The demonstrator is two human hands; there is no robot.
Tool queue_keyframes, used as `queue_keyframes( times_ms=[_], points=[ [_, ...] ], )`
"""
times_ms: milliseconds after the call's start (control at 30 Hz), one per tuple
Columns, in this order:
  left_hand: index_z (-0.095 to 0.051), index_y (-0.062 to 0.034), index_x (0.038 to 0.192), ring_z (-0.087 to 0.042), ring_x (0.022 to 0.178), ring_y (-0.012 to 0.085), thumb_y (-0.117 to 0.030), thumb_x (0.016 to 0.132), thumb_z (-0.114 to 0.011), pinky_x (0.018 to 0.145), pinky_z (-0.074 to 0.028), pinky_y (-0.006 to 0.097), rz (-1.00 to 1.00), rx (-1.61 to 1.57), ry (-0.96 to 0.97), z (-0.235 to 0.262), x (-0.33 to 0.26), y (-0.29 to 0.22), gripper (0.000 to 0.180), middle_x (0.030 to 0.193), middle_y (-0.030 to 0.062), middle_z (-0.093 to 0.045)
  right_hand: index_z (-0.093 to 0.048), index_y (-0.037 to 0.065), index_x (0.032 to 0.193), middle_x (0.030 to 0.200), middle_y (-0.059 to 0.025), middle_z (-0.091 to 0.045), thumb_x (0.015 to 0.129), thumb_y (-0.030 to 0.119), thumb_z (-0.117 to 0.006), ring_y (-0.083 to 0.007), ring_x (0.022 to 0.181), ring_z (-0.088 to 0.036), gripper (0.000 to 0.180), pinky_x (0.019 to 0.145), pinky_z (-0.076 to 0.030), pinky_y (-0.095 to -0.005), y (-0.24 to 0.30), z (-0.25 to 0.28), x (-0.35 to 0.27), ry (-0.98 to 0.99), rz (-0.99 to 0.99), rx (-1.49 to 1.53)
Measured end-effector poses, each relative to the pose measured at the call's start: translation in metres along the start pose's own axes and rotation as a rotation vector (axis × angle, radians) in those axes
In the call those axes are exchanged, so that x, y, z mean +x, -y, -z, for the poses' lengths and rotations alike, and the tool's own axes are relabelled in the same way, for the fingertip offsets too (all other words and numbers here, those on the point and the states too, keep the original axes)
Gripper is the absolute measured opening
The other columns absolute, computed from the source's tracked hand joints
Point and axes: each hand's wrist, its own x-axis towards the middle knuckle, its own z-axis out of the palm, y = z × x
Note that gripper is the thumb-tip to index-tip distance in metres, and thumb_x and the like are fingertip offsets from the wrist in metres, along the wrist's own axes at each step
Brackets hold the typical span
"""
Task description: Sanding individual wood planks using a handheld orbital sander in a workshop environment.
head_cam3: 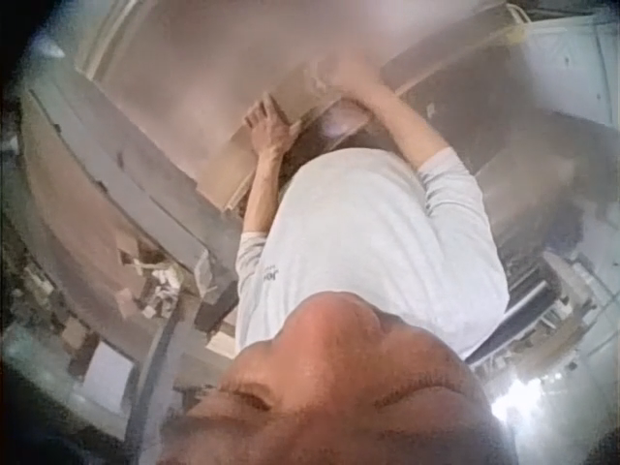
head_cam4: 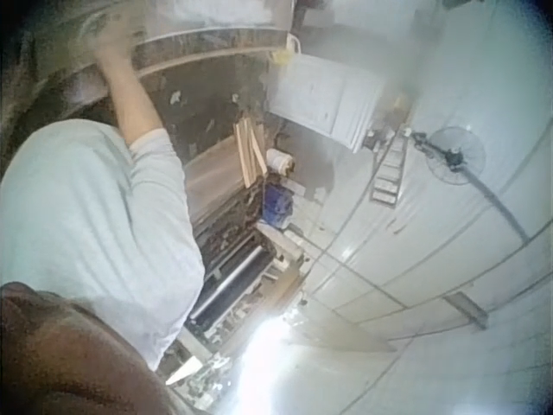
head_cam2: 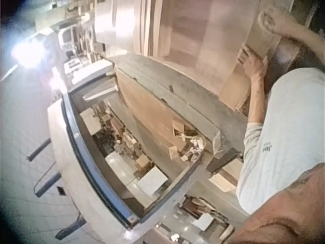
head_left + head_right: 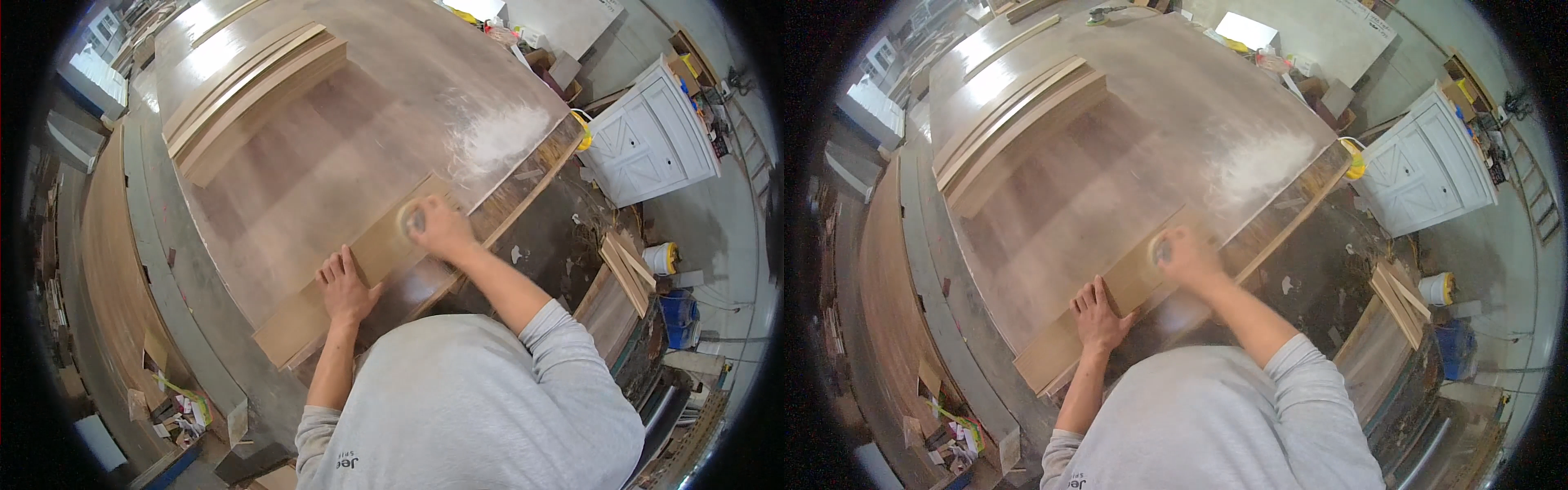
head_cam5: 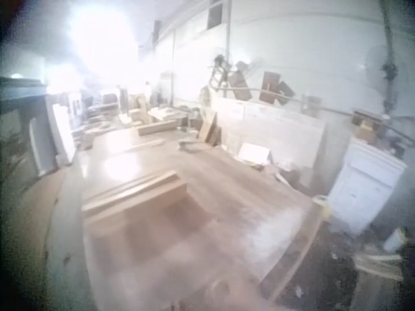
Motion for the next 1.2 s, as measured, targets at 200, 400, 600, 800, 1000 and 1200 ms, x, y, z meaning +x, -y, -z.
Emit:
queue_keyframes(
  times_ms=[200, 400, 600, 800, 1000, 1200],
  points=[
    [-0.033, -0.0053, 0.158, -0.039, 0.139, 0.036, -0.058, 0.075, -0.084, 0.119, -0.026, 0.055, -0.018, 0.004, 0.005, 0.0, 0.009, -0.003, 0.111, 0.145, 0.0166, -0.044, -0.064, 0.014, 0.129, 0.129, -0.0184, -0.063, 0.091, 0.045, -0.064, -0.0392, 0.114, -0.066, 0.049, 0.096, -0.055, -0.0508, -0.079, 0.037, 0.027, -0.129, -0.25, -0.059],
    [-0.031, -0.0047, 0.158, -0.039, 0.138, 0.0356, -0.058, 0.073, -0.085, 0.119, -0.027, 0.053, -0.016, 0.003, -0.025, -0.007, -0.002, 0.004, 0.114, 0.145, 0.0165, -0.044, -0.064, 0.02, 0.127, 0.125, -0.0164, -0.064, 0.09, 0.04, -0.066, -0.0399, 0.112, -0.066, 0.042, 0.094, -0.055, -0.054, 0.02, -0.007, -0.011, 0.131, 0.039, 0.035],
    [-0.031, -0.0047, 0.158, -0.039, 0.138, 0.0364, -0.055, 0.071, -0.087, 0.118, -0.026, 0.054, -0.019, -0.001, 0.011, -0.004, 0.005, 0.001, 0.115, 0.146, 0.0167, -0.043, -0.061, 0.013, 0.133, 0.134, -0.021, -0.059, 0.088, 0.04, -0.068, -0.039, 0.118, -0.064, 0.053, 0.097, -0.055, -0.0519, -0.044, 0.048, 0.047, -0.03, -0.25, 0.011],
    [-0.032, -0.0032, 0.157, -0.038, 0.139, 0.0365, -0.053, 0.071, -0.088, 0.119, -0.026, 0.054, -0.034, -0.007, -0.001, -0.002, 0.003, 0.001, 0.115, 0.147, 0.0173, -0.043, -0.063, 0.013, 0.133, 0.132, -0.0209, -0.061, 0.088, 0.035, -0.07, -0.0404, 0.115, -0.066, 0.051, 0.098, -0.055, -0.0504, 0.026, -0.027, 0.041, 0.057, 0.128, -0.082],
    [-0.032, -0.004, 0.158, -0.038, 0.14, 0.0355, -0.053, 0.072, -0.087, 0.12, -0.025, 0.053, -0.008, -0.053, -0.002, -0.003, 0.002, 0.005, 0.114, 0.148, 0.0172, -0.042, -0.062, 0.01, 0.134, 0.13, -0.022, -0.063, 0.089, 0.037, -0.068, -0.0433, 0.115, -0.066, 0.053, 0.099, -0.055, -0.0509, 0.018, -0.051, 0.061, 0.011, 0.194, 0.039],
    [-0.028, -0.0057, 0.159, -0.042, 0.136, 0.0359, -0.056, 0.074, -0.086, 0.118, -0.027, 0.054, -0.044, -0.057, -0.033, 0.004, 0.01, -0.003, 0.114, 0.142, 0.0178, -0.046, -0.063, 0.01, 0.128, 0.125, -0.0227, -0.064, 0.09, 0.04, -0.067, -0.0421, 0.117, -0.064, 0.049, 0.097, -0.055, -0.0528, -0.01, 0.01, 0.065, -0.045, 0.001, -0.089]
  ],
)
